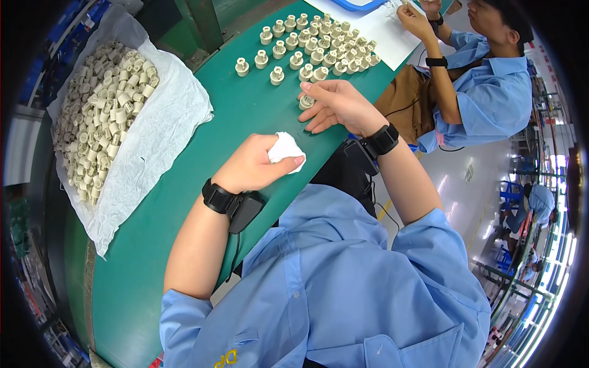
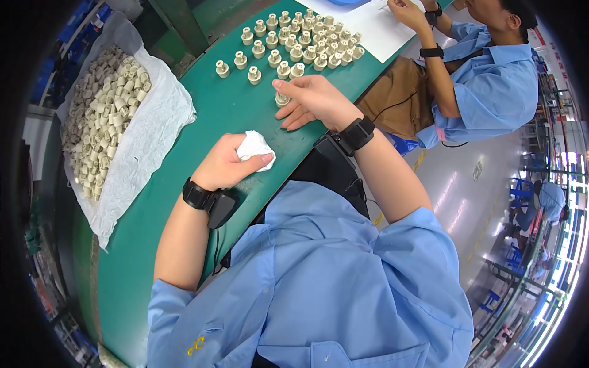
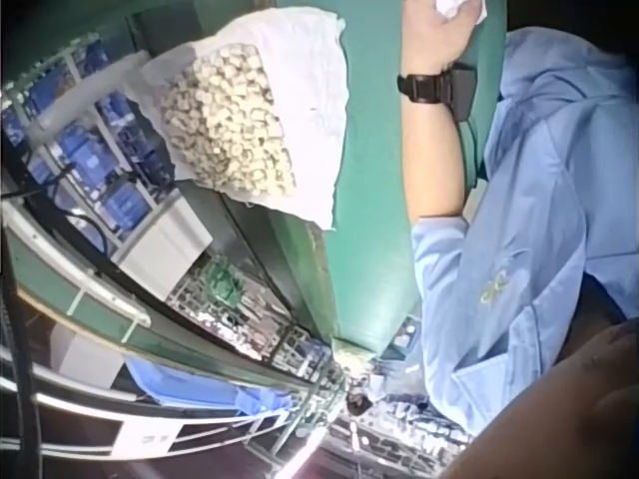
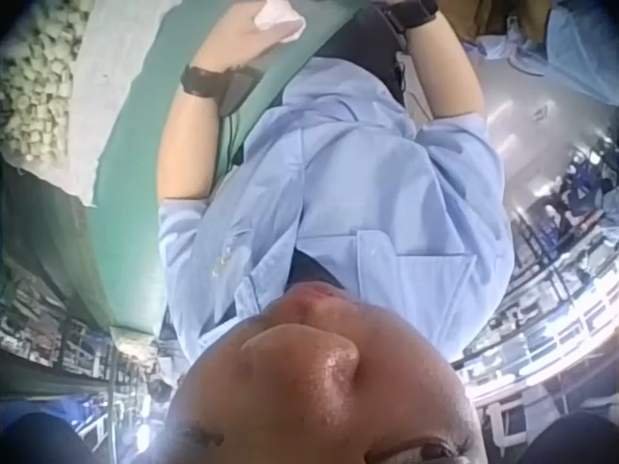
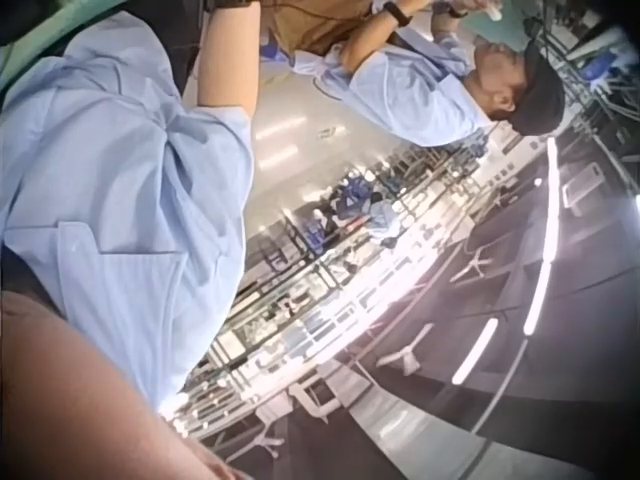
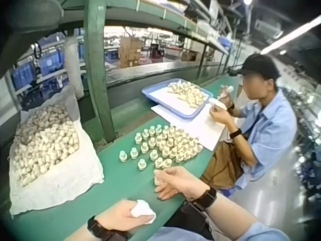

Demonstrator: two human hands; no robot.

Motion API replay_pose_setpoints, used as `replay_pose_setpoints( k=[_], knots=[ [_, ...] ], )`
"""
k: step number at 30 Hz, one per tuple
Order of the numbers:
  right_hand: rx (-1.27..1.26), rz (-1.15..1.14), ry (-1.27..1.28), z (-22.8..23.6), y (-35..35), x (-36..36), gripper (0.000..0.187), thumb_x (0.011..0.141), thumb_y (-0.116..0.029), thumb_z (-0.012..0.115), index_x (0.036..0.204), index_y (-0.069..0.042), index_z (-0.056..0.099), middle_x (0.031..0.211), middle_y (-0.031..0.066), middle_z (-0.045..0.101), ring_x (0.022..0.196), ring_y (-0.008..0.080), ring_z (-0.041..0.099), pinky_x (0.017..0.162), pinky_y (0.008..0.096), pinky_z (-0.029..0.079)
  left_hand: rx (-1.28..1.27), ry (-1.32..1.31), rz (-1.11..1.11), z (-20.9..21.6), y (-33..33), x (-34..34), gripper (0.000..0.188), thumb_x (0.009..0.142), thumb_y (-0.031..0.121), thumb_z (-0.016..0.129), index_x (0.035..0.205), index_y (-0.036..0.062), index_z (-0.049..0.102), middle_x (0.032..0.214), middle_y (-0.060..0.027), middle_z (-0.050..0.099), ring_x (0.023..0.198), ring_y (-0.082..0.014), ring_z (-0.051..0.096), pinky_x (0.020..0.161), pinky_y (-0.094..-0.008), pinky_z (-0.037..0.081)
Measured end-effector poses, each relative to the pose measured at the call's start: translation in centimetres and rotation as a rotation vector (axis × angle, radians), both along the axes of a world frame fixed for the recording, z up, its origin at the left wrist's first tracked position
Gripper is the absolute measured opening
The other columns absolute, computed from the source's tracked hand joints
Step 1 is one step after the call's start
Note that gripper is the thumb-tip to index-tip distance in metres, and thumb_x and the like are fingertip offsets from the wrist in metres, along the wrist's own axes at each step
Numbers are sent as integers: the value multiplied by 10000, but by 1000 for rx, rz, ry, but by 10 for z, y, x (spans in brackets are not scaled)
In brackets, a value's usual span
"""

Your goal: The person picks up a plastic component from a pile, wipes it with a cloth, and places it on the table, repeating this process for several parts.

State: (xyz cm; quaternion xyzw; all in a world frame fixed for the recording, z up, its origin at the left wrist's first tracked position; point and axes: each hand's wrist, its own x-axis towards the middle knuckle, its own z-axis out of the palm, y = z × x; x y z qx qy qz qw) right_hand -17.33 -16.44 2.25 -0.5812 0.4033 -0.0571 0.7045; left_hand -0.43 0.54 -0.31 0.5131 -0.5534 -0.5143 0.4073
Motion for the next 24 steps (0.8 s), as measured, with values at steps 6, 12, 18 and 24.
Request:
replay_pose_setpoints(
  k=[6,12,18,24],
  knots=[
    [-37,-13,27,-1,0,3,521,957,-463,643,1141,24,616,879,180,718,736,210,740,666,290,617,27,27,-40,5,-3,3,181,912,213,718,896,33,703,764,-5,675,698,-76,584,618,-265,466],
    [-62,8,12,-1,-1,4,480,972,-431,633,1157,12,620,872,182,713,761,222,744,691,298,622,60,19,-56,1,-5,4,182,911,214,721,908,32,707,766,-4,674,705,-75,584,627,-261,465],
    [-80,18,8,-6,1,0,458,988,-438,606,1163,-16,643,863,177,706,769,217,741,694,291,620,94,69,-51,1,-2,3,196,908,222,730,911,27,708,761,-6,672,702,-77,579,628,-266,463],
    [-129,-1,-29,-9,9,-2,490,994,-468,581,1166,-16,663,855,165,703,761,213,739,687,288,613,109,48,-47,-2,-2,3,205,910,226,730,911,22,707,758,-7,673,696,-77,572,622,-271,459]
  ],
)
